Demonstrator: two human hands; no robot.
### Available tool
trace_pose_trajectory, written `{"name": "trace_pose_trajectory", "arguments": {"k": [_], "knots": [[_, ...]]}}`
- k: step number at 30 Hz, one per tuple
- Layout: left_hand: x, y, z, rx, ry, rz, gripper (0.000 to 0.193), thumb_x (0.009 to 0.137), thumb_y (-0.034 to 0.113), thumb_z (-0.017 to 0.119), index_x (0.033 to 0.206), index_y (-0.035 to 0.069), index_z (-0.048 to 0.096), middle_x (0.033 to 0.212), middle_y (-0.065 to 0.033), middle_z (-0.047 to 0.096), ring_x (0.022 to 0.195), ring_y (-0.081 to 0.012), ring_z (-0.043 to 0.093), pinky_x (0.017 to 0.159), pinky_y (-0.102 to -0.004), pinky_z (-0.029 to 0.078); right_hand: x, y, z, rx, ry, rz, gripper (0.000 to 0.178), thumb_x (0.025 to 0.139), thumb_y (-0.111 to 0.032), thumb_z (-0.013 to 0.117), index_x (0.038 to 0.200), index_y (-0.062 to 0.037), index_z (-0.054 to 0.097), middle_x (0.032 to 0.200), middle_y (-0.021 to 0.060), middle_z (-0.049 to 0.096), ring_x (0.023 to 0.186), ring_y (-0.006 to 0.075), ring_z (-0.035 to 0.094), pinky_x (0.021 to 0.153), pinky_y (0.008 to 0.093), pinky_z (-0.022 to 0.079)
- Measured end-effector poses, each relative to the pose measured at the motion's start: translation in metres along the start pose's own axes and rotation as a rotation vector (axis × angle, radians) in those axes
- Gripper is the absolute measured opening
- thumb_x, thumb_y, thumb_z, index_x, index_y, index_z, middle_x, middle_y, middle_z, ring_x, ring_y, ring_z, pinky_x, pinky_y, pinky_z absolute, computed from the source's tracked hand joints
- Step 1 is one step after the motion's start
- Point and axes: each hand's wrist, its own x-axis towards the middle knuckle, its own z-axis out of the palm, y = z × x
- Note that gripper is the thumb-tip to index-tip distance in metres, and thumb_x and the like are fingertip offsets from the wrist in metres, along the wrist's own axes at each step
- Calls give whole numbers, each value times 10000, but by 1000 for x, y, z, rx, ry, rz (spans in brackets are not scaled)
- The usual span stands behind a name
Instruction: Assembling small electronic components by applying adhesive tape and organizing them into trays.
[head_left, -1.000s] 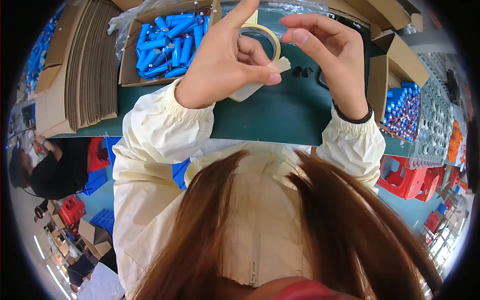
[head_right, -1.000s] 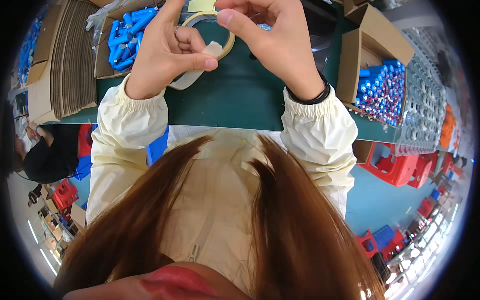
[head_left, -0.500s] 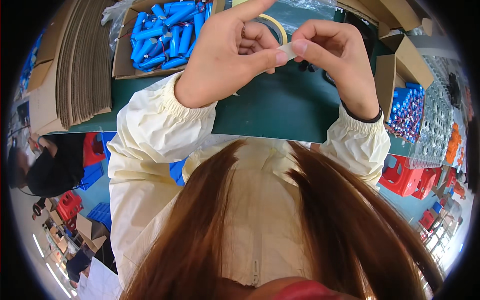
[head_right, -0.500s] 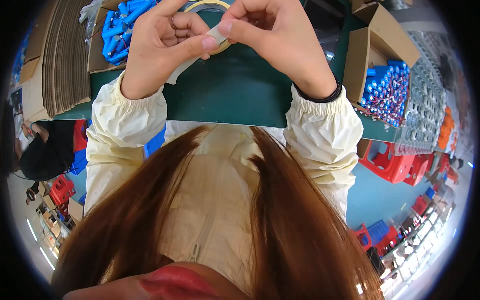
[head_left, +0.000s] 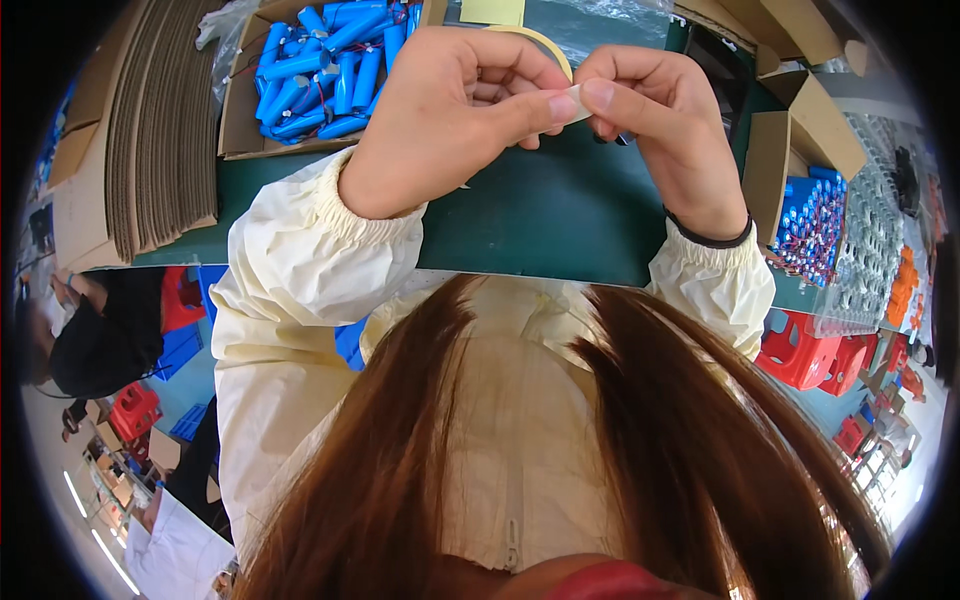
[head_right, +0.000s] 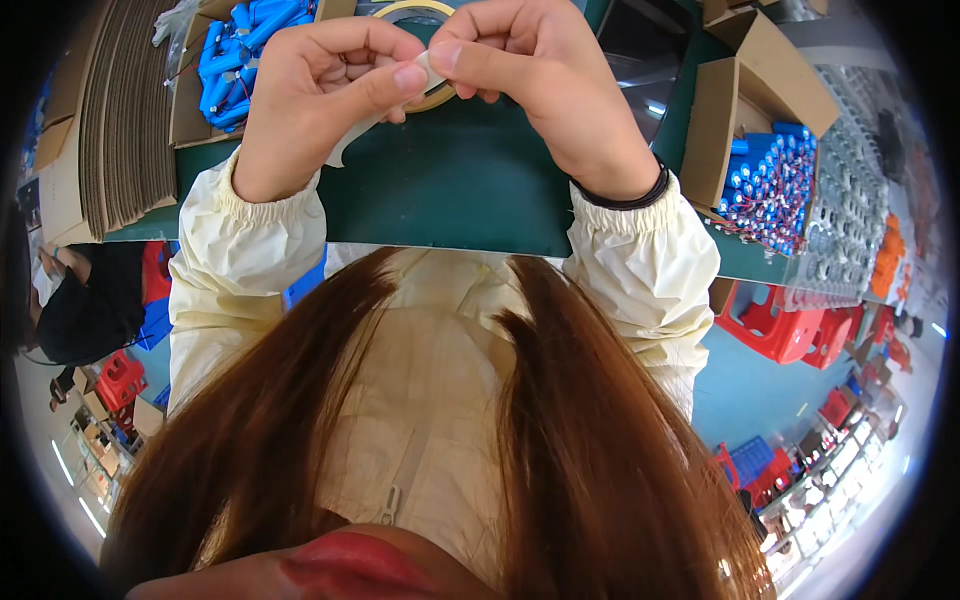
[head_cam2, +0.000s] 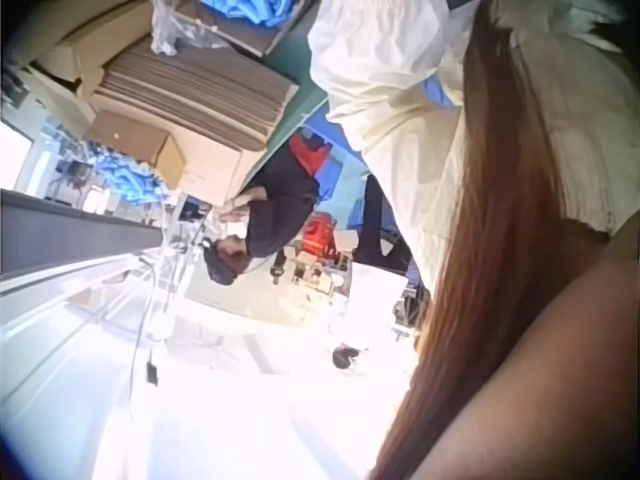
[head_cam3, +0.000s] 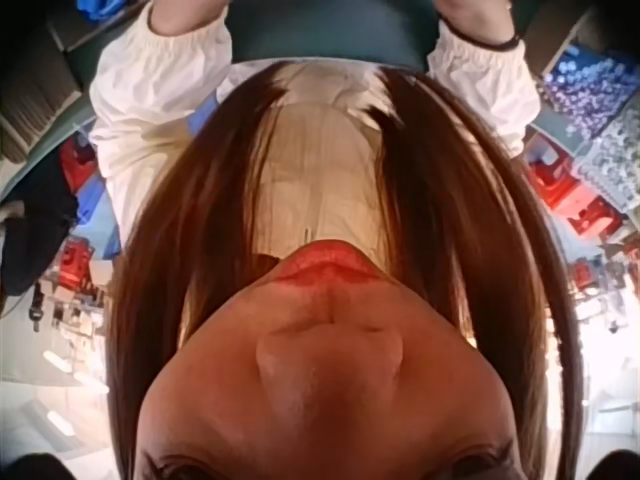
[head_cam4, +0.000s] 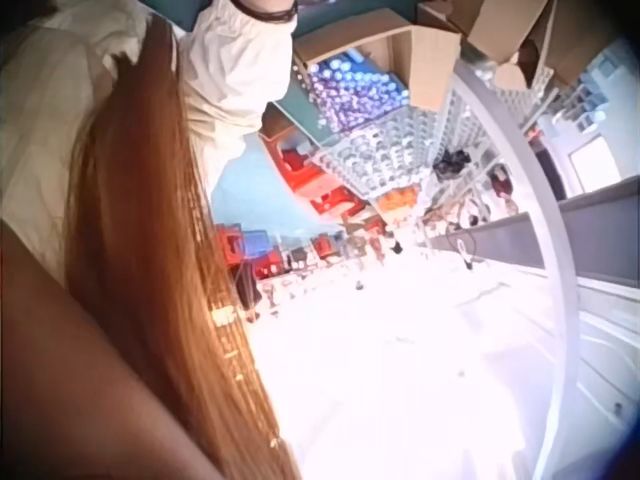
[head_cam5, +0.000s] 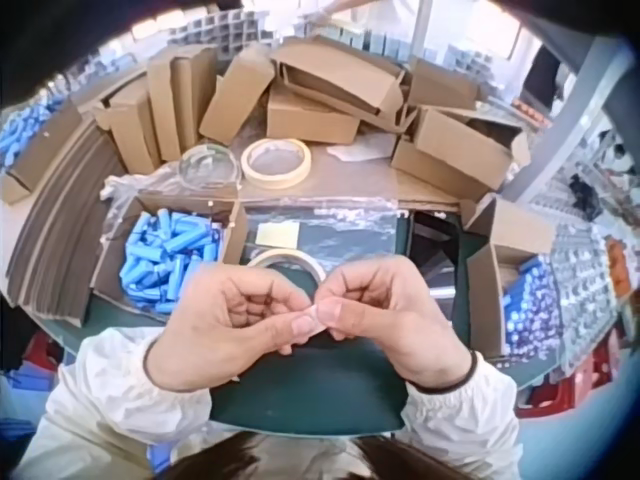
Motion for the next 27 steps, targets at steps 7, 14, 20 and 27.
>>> {"name": "trace_pose_trajectory", "arguments": {"k": [7, 14, 20, 27], "knots": [[-2, 0, -7, 30, -47, 36, 115, 783, 69, 645, 797, -42, 619, 670, -39, 597, 583, -65, 546, 540, -176, 439, 1, -1, 8, 176, -44, 68, 226, 816, -231, 579, 770, -11, 561, 685, -9, 506, 618, 57, 399, 566, 199, 310], [-4, 3, -9, -138, -116, 172, 98, 793, 66, 645, 801, -30, 627, 696, -37, 593, 601, -72, 539, 536, -188, 437, 0, 5, 21, 686, -202, 36, 214, 864, -192, 548, 750, -16, 506, 634, -22, 408, 551, 55, 312, 512, 210, 257], [-5, 7, -16, -130, -245, 187, 94, 793, 50, 636, 816, -41, 626, 698, -37, 588, 609, -85, 539, 549, -210, 442, -5, 8, 22, 713, -264, 82, 393, 829, -261, 607, 948, 101, 512, 746, 74, 525, 501, 18, 322, 449, 169, 261], [0, 14, -28, 162, -330, 358, 73, 774, 25, 623, 823, -29, 617, 682, -39, 573, 605, -89, 528, 560, -211, 428, -7, 1, 24, 694, -253, 175, 352, 837, -249, 596, 942, 79, 523, 689, 28, 483, 490, 21, 316, 439, 178, 237]]}}
